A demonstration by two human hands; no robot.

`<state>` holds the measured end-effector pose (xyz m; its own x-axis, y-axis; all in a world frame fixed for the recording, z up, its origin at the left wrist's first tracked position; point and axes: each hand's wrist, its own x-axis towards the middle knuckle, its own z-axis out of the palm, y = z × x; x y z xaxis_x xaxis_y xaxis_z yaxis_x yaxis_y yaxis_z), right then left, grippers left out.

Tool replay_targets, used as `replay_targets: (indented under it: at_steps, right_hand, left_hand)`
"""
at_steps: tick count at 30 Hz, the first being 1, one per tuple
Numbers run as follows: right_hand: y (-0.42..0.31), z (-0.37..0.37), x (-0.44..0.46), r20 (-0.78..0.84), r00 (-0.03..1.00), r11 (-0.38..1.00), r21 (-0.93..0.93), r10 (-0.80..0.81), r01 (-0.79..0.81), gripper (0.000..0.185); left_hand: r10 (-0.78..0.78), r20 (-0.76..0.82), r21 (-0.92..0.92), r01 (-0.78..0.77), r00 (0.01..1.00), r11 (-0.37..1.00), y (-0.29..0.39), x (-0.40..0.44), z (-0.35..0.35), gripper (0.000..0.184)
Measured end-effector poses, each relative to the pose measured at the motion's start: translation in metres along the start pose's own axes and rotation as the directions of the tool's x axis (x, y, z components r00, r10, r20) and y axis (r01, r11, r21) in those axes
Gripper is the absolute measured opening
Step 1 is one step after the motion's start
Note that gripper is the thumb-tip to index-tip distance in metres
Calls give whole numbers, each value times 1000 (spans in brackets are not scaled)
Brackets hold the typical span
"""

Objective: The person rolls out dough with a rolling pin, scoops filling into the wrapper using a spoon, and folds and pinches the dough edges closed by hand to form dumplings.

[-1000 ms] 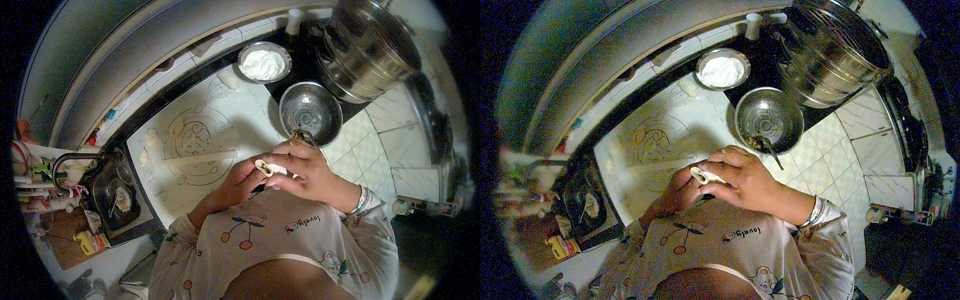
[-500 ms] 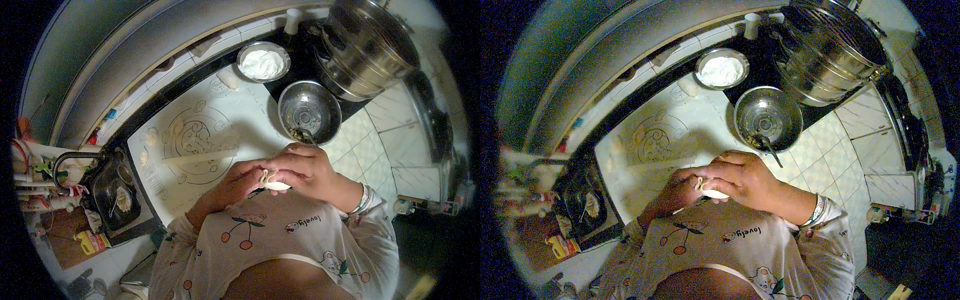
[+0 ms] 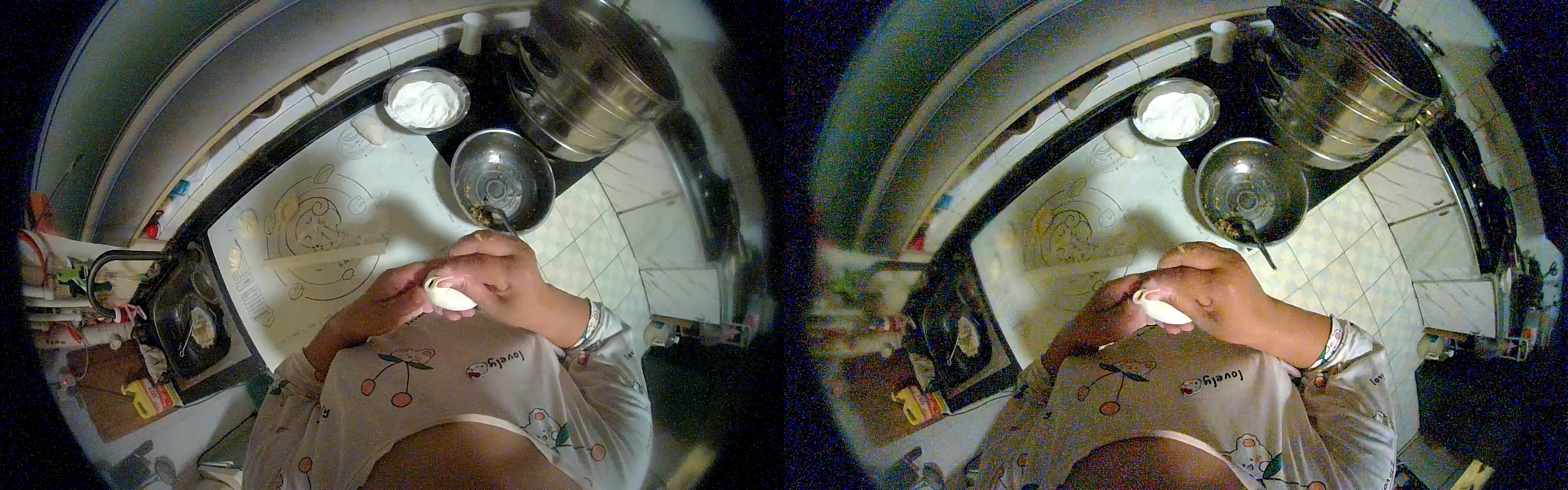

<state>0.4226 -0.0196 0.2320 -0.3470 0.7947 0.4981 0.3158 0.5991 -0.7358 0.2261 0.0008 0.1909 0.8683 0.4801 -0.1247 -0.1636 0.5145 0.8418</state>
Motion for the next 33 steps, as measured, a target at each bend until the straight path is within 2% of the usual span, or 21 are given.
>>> replay_targets:
  at_steps: [3, 6, 9, 12, 14, 16, 18, 21, 24, 27, 28, 30, 33]
  right_hand:
    - [-1, 4, -2, -28, 1000, 1000, 4, -15, 15, 16]
    - [-4, 5, 2, -24, 999, 997, -59, -47, 46, 22]
    - [-5, 5, 3, -21, 998, 997, -58, -57, 56, 24]
    - [-3, 6, 1, -27, 998, 998, -51, -49, 47, 23]
    - [-3, 9, 3, -42, 997, 997, -50, -60, 58, 22]
    - [-4, 9, 3, -43, 997, 997, -54, -66, 63, 22]
    - [-5, 9, 2, -30, 997, 996, -59, -67, 65, 22]
    - [-4, 8, 2, 30, 999, 999, -29, -44, 45, 22]
    - [-8, 6, 9, 21, 1000, 993, -120, -6, 8, 27]
    - [-12, 4, 18, 129, 988, 986, -133, -84, 101, 27]
    - [-12, 3, 21, 205, 972, 982, -130, -112, 141, 27]
    - [-11, 7, 21, 239, 964, 984, -103, -120, 148, 25]
    - [-5, 13, 18, 224, 964, 982, -88, -141, 164, 22]
  left_hand:
    - [-9, -46, 90, 13, 999, 996, 4, -3, 2, 37]
    - [-106, -127, 204, 131, 986, 970, 20, -4, 5, 35]
    - [-20, -218, 409, 110, 976, 906, 21, -5, 13, 35]
    - [-117, -208, 241, 166, 971, 956, 21, -6, 14, 37]
    - [-33, -137, 73, 44, 990, 996, 7, -7, 9, 39]
    - [-4, -78, -5, 4, 997, 1000, 3, -7, 7, 40]
    - [-41, -22, 18, 41, 999, 999, 9, -8, 7, 42]
    - [14, -37, 13, -13, 999, 1000, 9, -10, 9, 41]
    - [-57, -63, 22, 58, 996, 998, 7, -9, 6, 41]
    - [57, -17, -26, -58, 998, 998, -3, -14, 3, 39]
    - [59, 2, 36, -59, 998, 998, -2, -14, 2, 38]
    - [60, 40, 159, -65, 997, 985, 4, -13, -1, 35]
    - [53, 46, 156, -60, 998, 986, 4, -17, -2, 33]
